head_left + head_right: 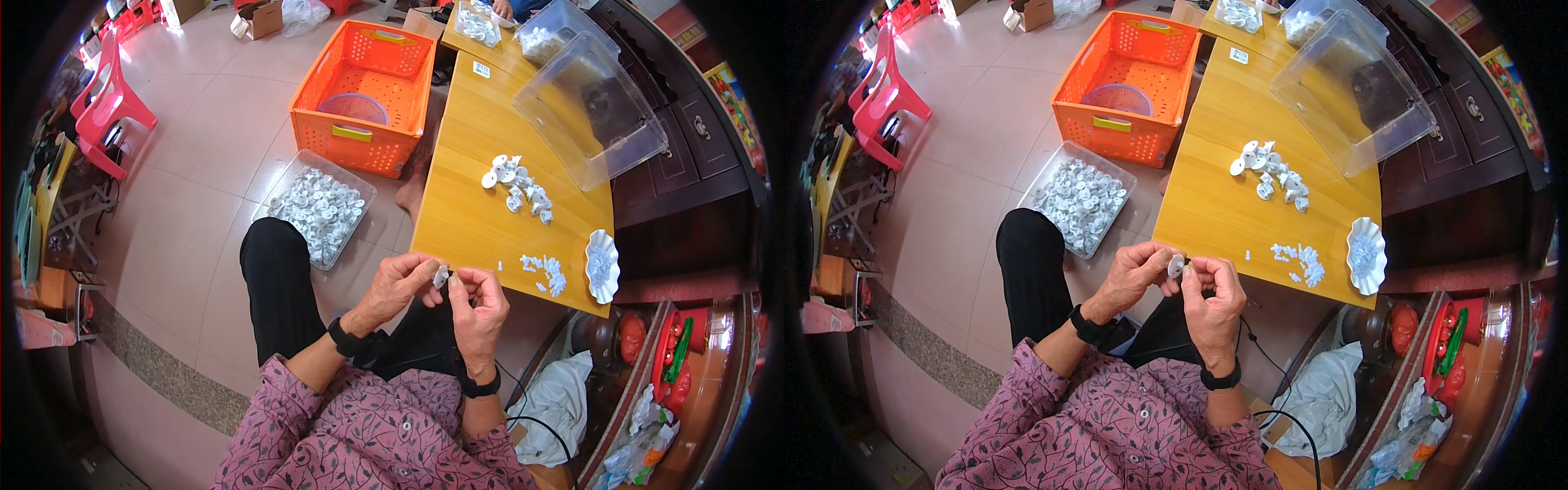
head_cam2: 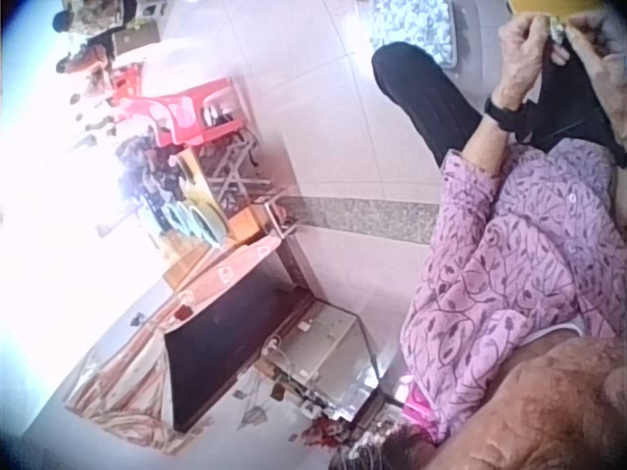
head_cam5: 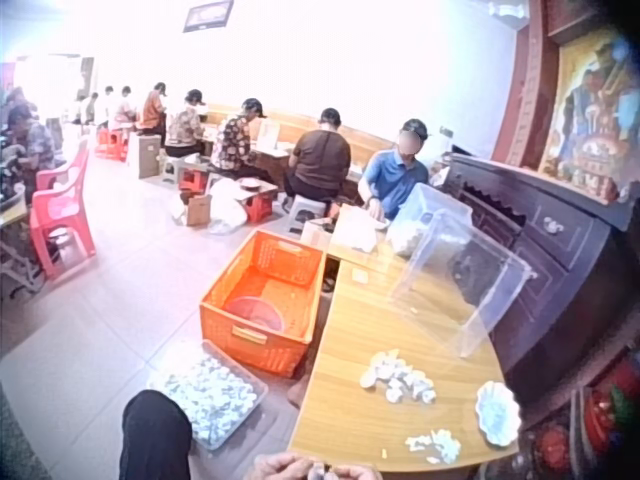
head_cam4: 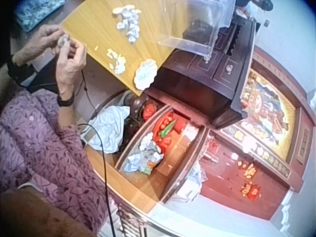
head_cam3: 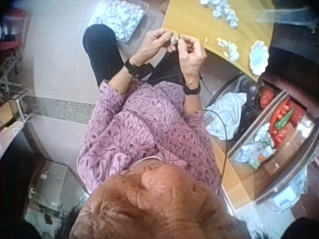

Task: The person picks up a white plastic base and a small white component from the table, fits the component into the base by hand, and places the assembled unit back onto the table, repeating the process several times.

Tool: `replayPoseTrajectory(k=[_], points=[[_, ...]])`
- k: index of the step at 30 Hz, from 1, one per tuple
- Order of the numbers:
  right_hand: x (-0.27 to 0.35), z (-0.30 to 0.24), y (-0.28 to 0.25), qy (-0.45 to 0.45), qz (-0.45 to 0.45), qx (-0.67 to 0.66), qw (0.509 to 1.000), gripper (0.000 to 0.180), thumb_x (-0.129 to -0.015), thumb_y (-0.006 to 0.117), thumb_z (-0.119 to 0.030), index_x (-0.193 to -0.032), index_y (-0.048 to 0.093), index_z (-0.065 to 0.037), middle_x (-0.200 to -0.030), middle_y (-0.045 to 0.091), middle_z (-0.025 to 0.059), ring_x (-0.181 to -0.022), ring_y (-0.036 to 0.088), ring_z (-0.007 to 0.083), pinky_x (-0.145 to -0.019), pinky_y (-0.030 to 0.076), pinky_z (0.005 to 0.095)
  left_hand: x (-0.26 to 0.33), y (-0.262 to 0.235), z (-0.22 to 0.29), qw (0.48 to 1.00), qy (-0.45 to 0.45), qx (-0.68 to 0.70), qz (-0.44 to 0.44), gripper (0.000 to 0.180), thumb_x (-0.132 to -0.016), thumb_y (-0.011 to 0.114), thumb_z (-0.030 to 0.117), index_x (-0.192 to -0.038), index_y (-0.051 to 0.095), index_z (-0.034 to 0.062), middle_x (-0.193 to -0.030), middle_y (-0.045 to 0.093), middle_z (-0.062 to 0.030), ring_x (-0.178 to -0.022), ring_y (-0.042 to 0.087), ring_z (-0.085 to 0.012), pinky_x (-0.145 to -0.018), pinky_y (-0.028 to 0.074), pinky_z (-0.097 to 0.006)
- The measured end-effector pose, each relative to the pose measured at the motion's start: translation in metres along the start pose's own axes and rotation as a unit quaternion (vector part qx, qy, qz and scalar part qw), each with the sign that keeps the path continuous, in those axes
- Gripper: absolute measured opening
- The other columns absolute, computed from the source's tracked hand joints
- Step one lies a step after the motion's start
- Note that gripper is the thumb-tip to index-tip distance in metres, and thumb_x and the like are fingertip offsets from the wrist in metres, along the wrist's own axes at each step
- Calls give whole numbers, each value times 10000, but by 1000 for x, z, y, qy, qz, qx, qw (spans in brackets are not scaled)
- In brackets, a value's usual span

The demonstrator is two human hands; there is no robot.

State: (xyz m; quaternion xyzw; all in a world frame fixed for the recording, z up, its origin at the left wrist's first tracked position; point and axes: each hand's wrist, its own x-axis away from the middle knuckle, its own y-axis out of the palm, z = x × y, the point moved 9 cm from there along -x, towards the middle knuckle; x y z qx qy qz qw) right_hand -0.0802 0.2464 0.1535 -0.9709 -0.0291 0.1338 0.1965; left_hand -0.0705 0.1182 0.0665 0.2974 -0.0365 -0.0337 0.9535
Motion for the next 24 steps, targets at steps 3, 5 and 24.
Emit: replayPoseTrajectory(k=[3,5,24], points=[[1,5,2,17,-5,-19,1000,142,-850,693,-9,-973,628,24,-809,660,52,-679,595,76,-639,506,228,0,-1,-1,1000,0,-6,-1,305,-1025,524,233,-1119,644,-31,-880,679,-68,-689,656,-113,-613,565,-242],[2,5,4,24,-6,-33,999,142,-852,690,-10,-975,628,25,-809,658,48,-675,588,73,-636,503,227,0,-1,-1,1000,0,-8,-1,304,-1024,525,231,-1120,645,-31,-873,679,-65,-686,657,-112,-609,564,-240],[3,11,13,55,-5,-35,998,152,-877,668,8,-1001,584,34,-847,633,38,-726,582,60,-673,493,200,0,-3,0,999,9,-43,20,286,-1021,530,206,-1100,652,-40,-840,674,-59,-673,652,-106,-586,558,-236]])
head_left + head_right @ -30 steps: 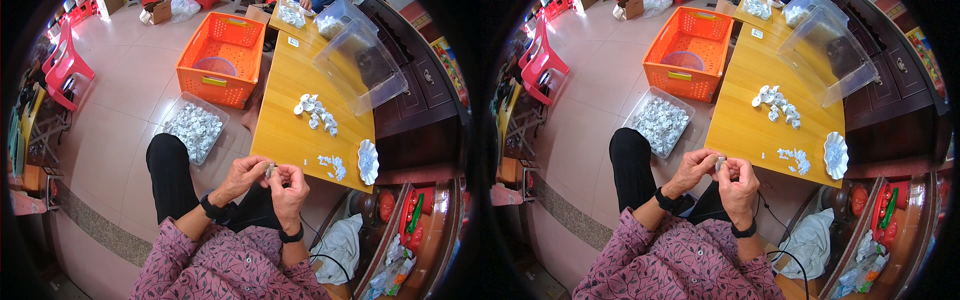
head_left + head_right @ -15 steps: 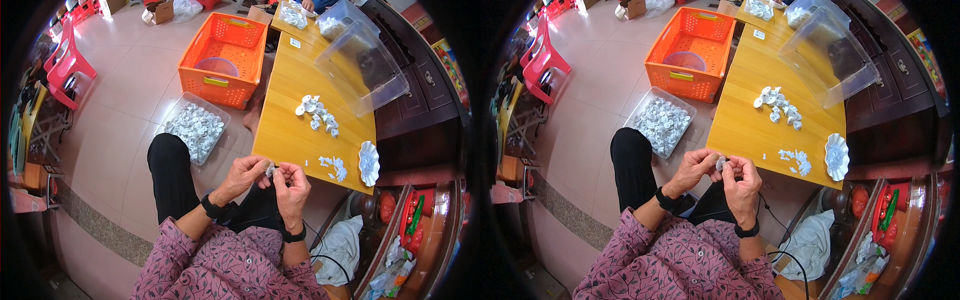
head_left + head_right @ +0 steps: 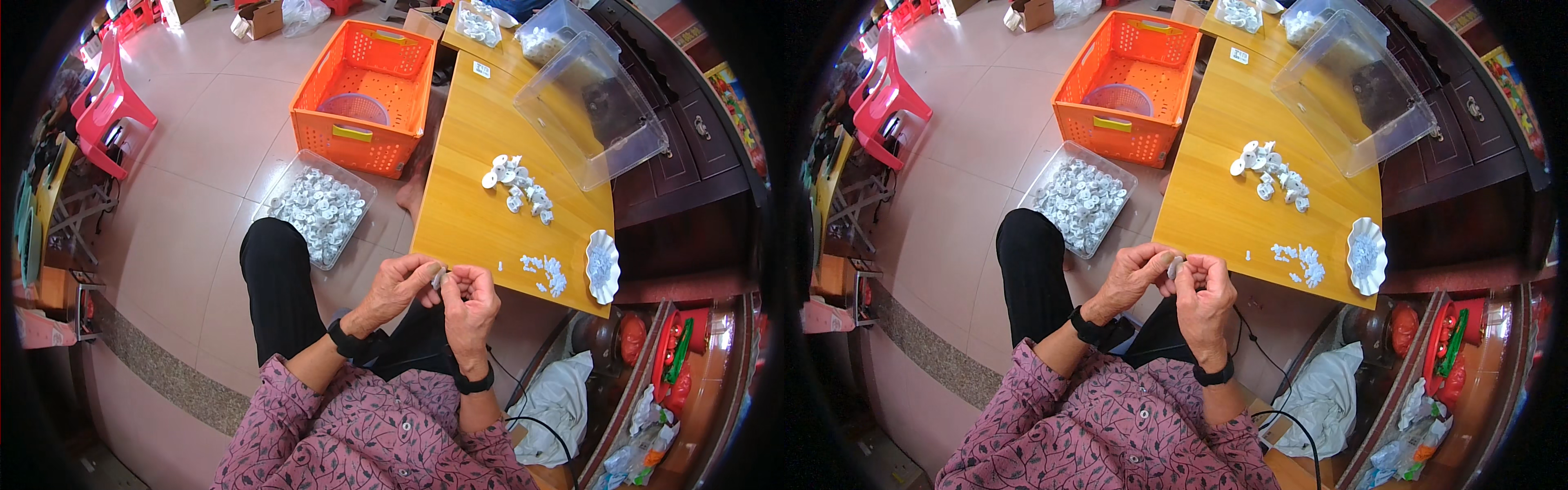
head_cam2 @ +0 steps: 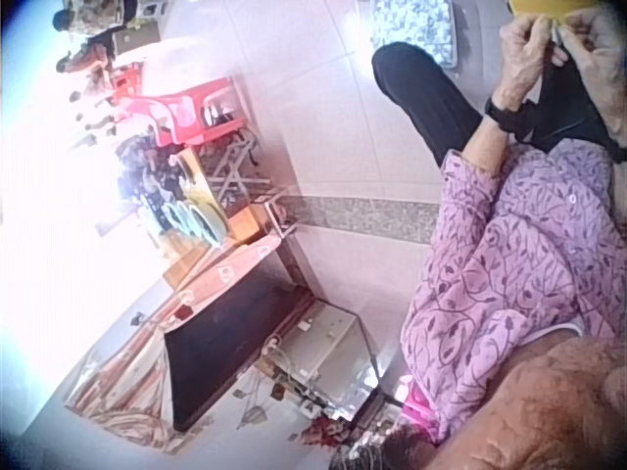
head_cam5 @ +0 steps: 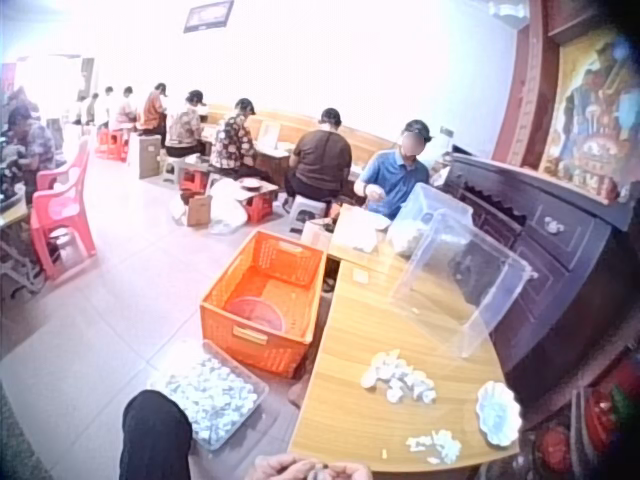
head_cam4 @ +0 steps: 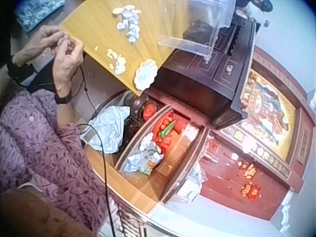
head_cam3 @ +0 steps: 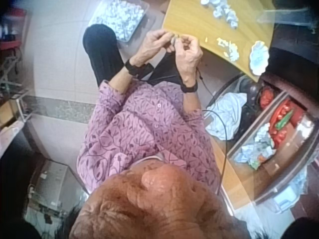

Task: The person picks up a white plastic base and a small white component from the table, fits the component into the base by hand, and places the assembled unit back onto the table, repeating the process several times.

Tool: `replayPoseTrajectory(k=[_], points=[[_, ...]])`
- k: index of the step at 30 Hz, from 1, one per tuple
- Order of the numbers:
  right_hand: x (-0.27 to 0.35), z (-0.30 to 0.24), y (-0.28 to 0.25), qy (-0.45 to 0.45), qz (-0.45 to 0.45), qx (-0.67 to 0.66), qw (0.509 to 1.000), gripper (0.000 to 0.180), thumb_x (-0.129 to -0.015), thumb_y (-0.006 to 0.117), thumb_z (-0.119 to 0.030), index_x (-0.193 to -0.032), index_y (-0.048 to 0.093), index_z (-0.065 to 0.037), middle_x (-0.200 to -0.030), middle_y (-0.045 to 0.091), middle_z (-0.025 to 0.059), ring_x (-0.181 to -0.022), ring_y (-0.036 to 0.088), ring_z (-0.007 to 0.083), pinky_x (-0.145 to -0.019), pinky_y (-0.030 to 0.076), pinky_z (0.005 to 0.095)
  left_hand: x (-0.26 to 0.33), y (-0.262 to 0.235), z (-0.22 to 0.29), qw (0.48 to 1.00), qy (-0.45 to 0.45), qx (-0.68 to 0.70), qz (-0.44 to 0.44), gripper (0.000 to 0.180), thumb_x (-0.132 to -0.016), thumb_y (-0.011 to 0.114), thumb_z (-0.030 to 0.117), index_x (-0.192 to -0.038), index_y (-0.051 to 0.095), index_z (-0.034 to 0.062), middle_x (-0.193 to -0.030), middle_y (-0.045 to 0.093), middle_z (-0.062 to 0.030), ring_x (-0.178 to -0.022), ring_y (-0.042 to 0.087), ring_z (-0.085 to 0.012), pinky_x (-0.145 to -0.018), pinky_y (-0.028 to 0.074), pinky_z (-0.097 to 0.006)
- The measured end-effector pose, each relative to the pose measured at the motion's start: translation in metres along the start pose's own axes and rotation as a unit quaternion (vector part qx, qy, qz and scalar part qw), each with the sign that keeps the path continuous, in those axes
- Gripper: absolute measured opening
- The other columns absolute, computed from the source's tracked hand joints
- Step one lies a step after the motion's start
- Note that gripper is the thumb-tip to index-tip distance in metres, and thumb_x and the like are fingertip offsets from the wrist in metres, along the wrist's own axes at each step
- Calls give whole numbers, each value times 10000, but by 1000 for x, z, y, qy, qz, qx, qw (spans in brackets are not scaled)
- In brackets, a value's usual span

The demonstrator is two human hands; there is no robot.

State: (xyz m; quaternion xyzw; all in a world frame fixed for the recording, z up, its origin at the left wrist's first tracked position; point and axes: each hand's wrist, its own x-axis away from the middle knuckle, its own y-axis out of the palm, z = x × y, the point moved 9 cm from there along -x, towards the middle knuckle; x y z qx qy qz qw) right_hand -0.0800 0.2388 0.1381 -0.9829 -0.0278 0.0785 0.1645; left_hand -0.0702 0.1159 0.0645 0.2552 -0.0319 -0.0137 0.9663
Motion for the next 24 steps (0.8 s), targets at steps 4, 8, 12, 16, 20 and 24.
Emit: replayPoseTrajectory(k=[4,8,12,16,20,24], points=[[-2,10,3,37,-21,-108,993,149,-891,661,5,-1015,584,33,-865,628,40,-735,588,63,-682,492,193,0,-2,1,1000,4,14,-12,296,-1023,526,218,-1105,649,-39,-847,673,-61,-672,653,-111,-590,558,-237],[-2,13,-1,54,-10,-142,988,154,-900,658,-4,-1029,582,32,-876,623,39,-731,586,63,-680,488,187,1,2,-2,999,-18,45,-20,311,-1024,526,238,-1108,646,-36,-862,673,-66,-671,656,-118,-595,558,-239],[0,16,-1,70,-14,-146,987,163,-898,652,-5,-1038,576,33,-887,618,42,-741,578,61,-687,479,188,0,1,-4,999,-19,31,-19,314,-1024,525,240,-1110,646,-37,-871,675,-68,-675,656,-118,-595,558,-240],[0,15,1,80,-20,-149,985,170,-894,649,2,-1040,569,34,-894,614,44,-762,575,61,-703,476,191,0,1,-3,999,-19,30,-19,311,-1027,520,231,-1115,645,-39,-873,676,-69,-677,657,-118,-599,558,-239],[0,17,1,72,-20,-145,987,156,-902,645,7,-1028,557,33,-893,622,52,-785,600,73,-715,503,202,-1,2,-4,999,-19,23,-22,306,-1028,516,223,-1122,645,-38,-873,676,-67,-683,657,-115,-604,557,-235],[0,18,1,70,-18,-142,987,173,-892,658,7,-1034,562,33,-890,618,45,-777,589,67,-713,492,195,0,2,-3,1000,-19,14,-21,302,-1028,515,217,-1123,645,-38,-875,676,-66,-688,656,-111,-607,557,-234]])
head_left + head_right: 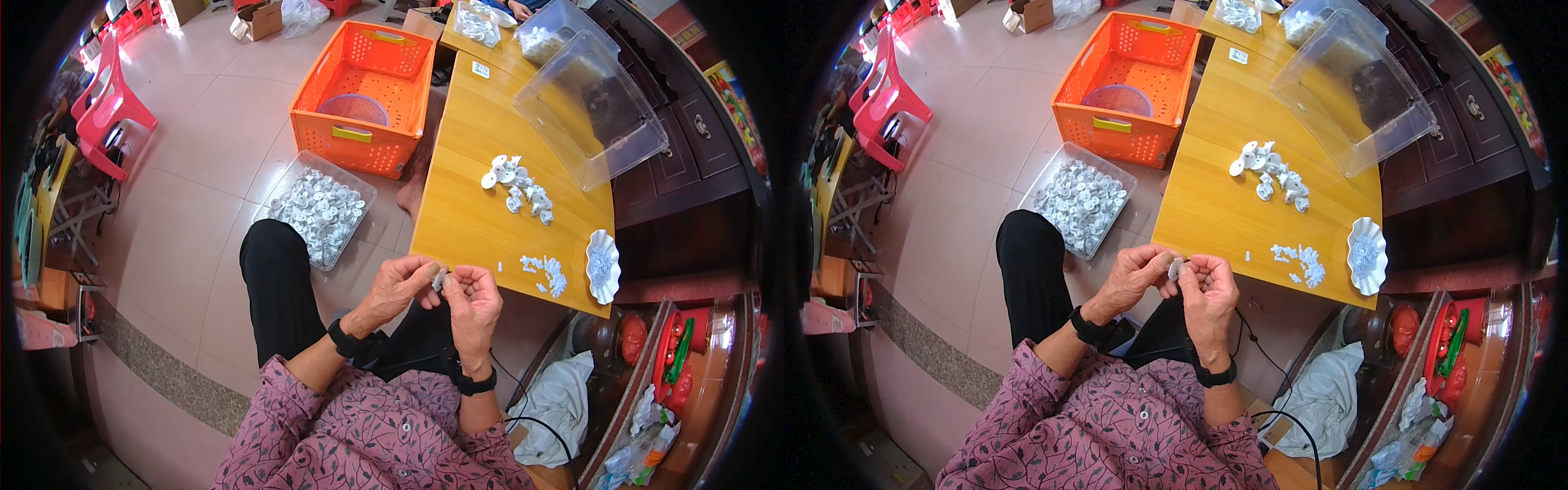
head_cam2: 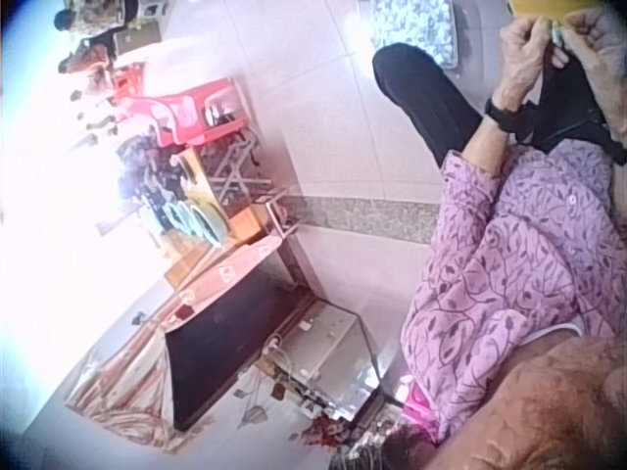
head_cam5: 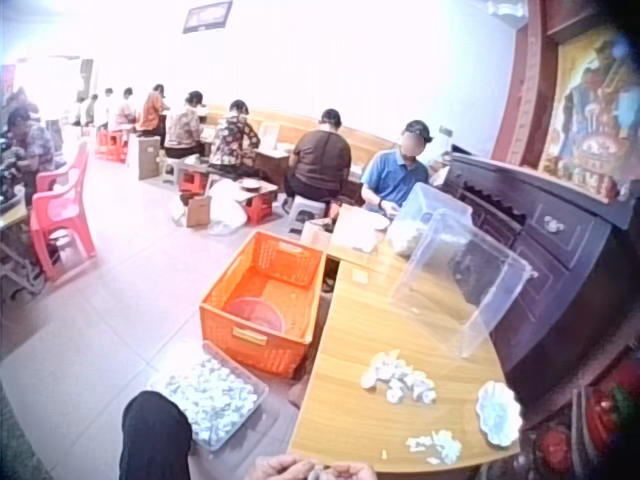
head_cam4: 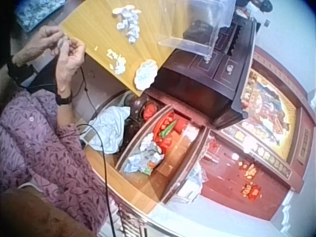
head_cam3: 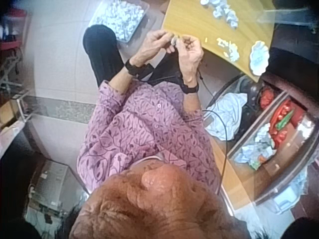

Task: The person picks up a white plastic base and a small white component from the table, fits the component into the base by hand, and places the assembled unit back onto the table, repeating the process several times.

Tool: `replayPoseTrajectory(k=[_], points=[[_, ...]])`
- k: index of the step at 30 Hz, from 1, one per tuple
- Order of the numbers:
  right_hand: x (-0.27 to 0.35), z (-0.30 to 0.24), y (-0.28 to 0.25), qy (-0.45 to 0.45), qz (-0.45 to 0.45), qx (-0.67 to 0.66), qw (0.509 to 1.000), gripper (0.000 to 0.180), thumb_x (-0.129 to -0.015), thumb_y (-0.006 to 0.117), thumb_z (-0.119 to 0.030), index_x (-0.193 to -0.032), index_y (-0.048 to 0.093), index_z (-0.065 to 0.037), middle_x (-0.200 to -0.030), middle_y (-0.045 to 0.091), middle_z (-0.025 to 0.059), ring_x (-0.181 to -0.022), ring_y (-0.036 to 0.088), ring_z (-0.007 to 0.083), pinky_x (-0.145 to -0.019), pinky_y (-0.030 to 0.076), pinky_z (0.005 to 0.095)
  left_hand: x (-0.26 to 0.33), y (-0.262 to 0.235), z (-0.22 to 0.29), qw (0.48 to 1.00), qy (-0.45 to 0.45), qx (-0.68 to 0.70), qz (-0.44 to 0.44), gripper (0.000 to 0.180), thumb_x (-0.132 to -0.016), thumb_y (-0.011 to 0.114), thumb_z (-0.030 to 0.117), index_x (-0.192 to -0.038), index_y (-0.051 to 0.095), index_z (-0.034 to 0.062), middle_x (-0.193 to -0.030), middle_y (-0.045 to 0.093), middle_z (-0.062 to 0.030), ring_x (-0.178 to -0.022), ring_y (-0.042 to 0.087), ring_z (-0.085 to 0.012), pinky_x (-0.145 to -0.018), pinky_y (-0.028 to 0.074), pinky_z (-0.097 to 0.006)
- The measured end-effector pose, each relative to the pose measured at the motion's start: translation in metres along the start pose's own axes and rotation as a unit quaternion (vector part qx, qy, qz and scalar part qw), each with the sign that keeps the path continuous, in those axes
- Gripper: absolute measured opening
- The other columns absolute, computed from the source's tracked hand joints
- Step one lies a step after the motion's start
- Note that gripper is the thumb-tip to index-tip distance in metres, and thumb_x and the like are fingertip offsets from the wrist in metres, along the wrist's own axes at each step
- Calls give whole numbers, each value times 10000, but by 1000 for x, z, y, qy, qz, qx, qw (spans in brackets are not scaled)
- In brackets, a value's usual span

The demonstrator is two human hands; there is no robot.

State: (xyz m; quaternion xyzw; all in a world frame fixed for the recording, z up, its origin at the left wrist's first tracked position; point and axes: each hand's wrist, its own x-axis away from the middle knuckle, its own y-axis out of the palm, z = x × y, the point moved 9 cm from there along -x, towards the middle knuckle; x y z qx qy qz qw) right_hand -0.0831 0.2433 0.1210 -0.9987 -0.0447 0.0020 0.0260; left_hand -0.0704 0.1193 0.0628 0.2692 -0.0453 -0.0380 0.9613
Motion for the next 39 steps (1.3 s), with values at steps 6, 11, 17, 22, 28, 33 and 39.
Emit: replayPoseTrajectory(k=[6,11,17,22,28,33,39], points=[[0,-1,-2,-9,0,29,1000,180,-888,670,6,-1035,570,30,-892,615,40,-783,581,61,-718,482,188,0,0,-1,1000,-2,-3,0,302,-1029,512,216,-1123,645,-38,-877,677,-69,-686,656,-113,-608,557,-235],[1,0,-4,-2,0,-33,999,177,-881,690,-17,-1009,577,29,-871,630,46,-747,605,73,-690,507,200,1,1,-6,999,-16,44,-9,327,-1024,521,260,-1102,634,-36,-866,668,-70,-669,652,-120,-597,556,-237],[2,8,-10,53,20,-83,995,197,-869,712,-47,-1018,595,5,-858,608,34,-694,571,73,-643,473,191,0,4,-7,992,-36,117,-30,352,-1013,528,304,-1072,621,-30,-862,662,-77,-668,657,-129,-588,556,-238],[1,8,-5,58,12,-93,994,216,-854,731,-49,-1007,590,6,-854,607,36,-693,566,76,-646,472,196,1,2,-5,991,-32,123,-29,352,-1011,531,307,-1072,622,-28,-857,665,-78,-668,657,-126,-591,558,-236],[4,11,-7,45,12,-76,996,230,-845,744,-45,-998,582,9,-852,601,35,-702,557,75,-654,465,193,1,1,-12,995,-26,89,-33,335,-1030,508,265,-1129,624,-33,-872,674,-85,-683,666,-134,-609,566,-247],[6,10,-3,38,2,-61,997,225,-850,742,-54,-998,584,11,-860,605,38,-711,559,75,-661,467,193,7,-2,-7,998,-17,53,-17,323,-1031,507,254,-1107,631,-34,-869,673,-80,-680,663,-130,-605,565,-248],[6,7,-2,46,-6,-66,997,204,-869,724,-65,-999,587,10,-861,613,37,-714,558,69,-665,467,192,6,-1,-12,994,-28,102,-21,334,-1025,519,275,-1104,631,-30,-869,672,-74,-674,660,-126,-598,559,-242]])
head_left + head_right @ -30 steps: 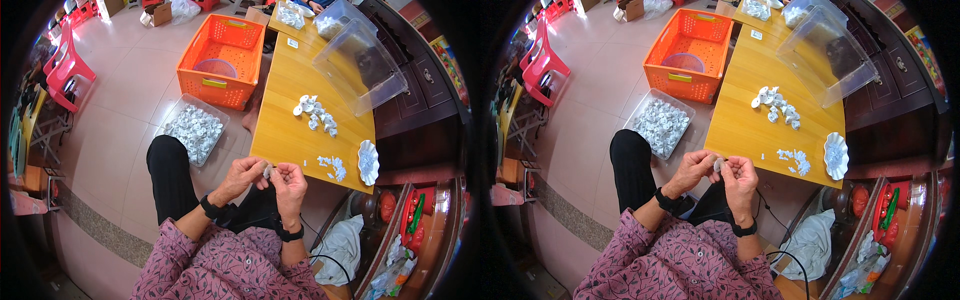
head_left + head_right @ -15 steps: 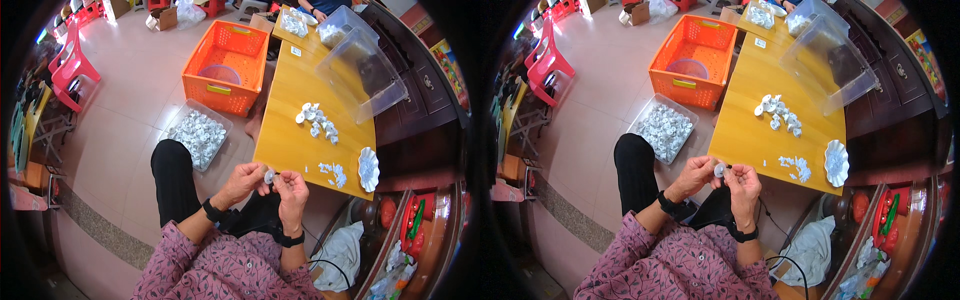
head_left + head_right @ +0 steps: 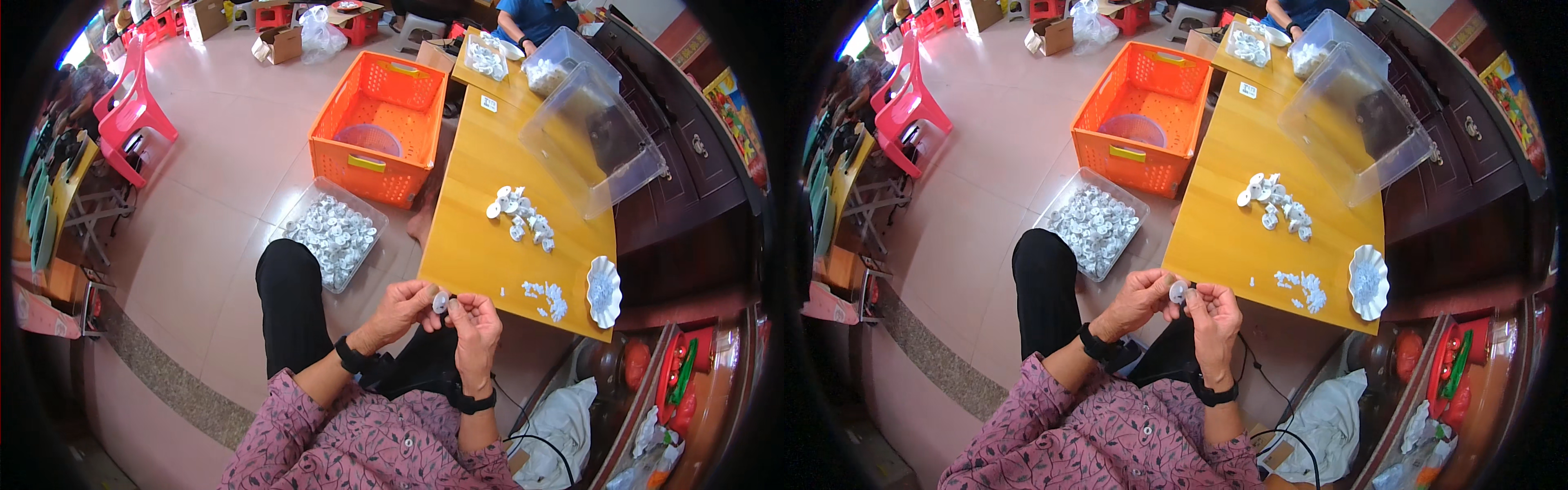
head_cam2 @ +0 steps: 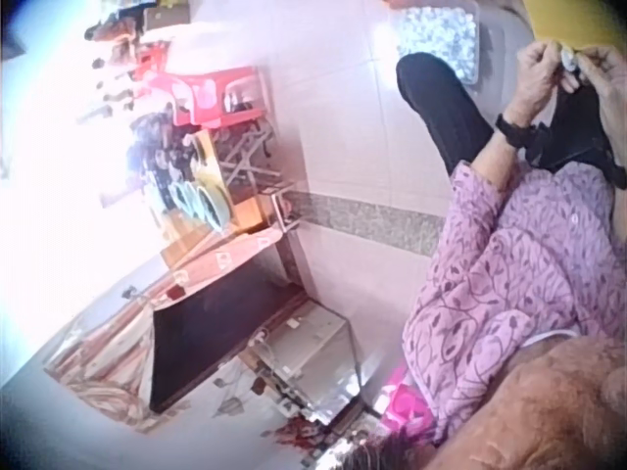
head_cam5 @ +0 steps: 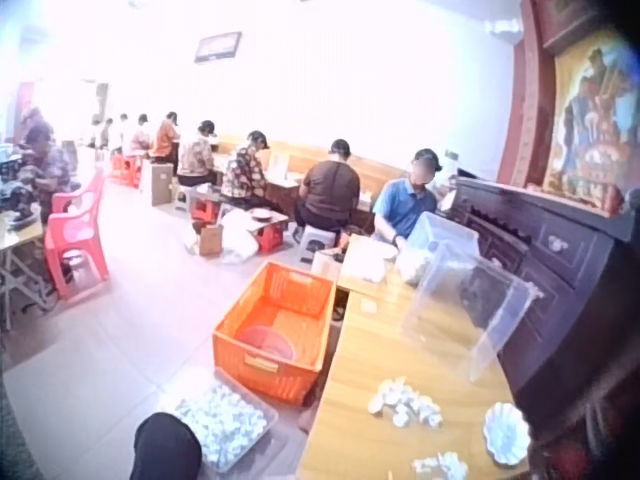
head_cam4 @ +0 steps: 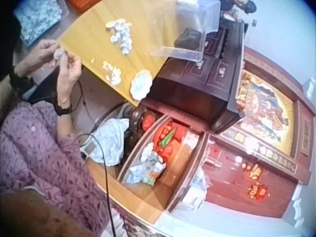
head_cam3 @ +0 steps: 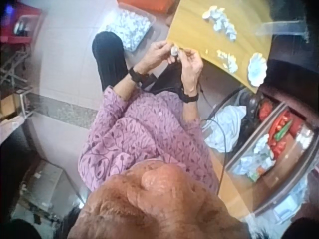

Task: The person picks up a white plastic base and a small white component from the table, fits the component into the base by hand, and places the assembled unit back onto the table, repeating the process several times.

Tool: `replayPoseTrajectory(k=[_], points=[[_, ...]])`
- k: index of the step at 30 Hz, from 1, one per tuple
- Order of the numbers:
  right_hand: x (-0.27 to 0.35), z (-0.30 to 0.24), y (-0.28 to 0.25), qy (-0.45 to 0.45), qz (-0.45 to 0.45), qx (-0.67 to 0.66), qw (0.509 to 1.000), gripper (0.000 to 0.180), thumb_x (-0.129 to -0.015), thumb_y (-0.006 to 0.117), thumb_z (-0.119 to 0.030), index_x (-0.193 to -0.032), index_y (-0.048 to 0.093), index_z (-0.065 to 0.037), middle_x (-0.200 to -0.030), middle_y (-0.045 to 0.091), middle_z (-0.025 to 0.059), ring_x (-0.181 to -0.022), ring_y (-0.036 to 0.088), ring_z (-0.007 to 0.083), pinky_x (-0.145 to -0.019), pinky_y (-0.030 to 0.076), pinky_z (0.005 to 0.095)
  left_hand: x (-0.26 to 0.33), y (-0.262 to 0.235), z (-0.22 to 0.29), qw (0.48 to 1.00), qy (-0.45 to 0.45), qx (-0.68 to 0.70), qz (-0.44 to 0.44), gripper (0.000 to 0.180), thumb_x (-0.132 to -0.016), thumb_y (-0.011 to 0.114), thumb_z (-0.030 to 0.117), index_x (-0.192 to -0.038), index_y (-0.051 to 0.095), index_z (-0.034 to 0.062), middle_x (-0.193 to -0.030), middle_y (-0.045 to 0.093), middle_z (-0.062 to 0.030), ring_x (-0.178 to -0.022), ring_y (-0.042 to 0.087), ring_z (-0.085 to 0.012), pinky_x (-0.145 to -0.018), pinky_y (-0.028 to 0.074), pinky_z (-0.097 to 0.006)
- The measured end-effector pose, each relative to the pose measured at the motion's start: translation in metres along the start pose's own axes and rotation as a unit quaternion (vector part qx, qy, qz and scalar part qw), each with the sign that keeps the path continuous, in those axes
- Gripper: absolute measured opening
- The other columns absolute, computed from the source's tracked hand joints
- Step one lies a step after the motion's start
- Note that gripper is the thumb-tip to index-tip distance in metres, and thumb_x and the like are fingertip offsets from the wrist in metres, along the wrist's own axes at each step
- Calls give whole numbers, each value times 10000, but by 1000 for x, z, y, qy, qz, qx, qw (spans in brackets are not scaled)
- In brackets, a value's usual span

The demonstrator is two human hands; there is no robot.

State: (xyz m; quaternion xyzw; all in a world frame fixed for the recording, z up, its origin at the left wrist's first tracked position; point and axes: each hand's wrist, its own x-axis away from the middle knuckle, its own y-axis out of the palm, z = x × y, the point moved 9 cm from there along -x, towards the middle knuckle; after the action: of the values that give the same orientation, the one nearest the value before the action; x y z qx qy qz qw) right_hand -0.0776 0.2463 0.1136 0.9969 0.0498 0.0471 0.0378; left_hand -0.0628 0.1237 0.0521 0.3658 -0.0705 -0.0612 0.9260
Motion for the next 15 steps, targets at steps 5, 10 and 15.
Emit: replayPoseTrajectory(k=[5,10,15], points=[[2,1,3,-3,-20,-13,1000,208,-888,713,-83,-1005,577,21,-861,616,34,-727,565,57,-656,472,188,1,4,1,1000,2,-29,7,344,-1019,529,288,-1100,632,-30,-863,671,-64,-670,656,-119,-591,551,-239],[1,5,-5,-6,-20,-15,1000,178,-893,713,-98,-972,600,15,-834,622,24,-689,571,57,-632,489,193,5,7,0,999,5,-36,4,340,-1020,527,287,-1091,635,-28,-852,666,-59,-669,653,-113,-580,541,-236],[-1,3,-36,-22,41,45,998,138,-908,692,-97,-955,611,5,-810,620,18,-664,575,60,-615,513,204,12,-5,20,998,40,-27,38,353,-1018,531,311,-1083,636,-20,-869,663,-66,-653,653,-119,-578,543,-227]])
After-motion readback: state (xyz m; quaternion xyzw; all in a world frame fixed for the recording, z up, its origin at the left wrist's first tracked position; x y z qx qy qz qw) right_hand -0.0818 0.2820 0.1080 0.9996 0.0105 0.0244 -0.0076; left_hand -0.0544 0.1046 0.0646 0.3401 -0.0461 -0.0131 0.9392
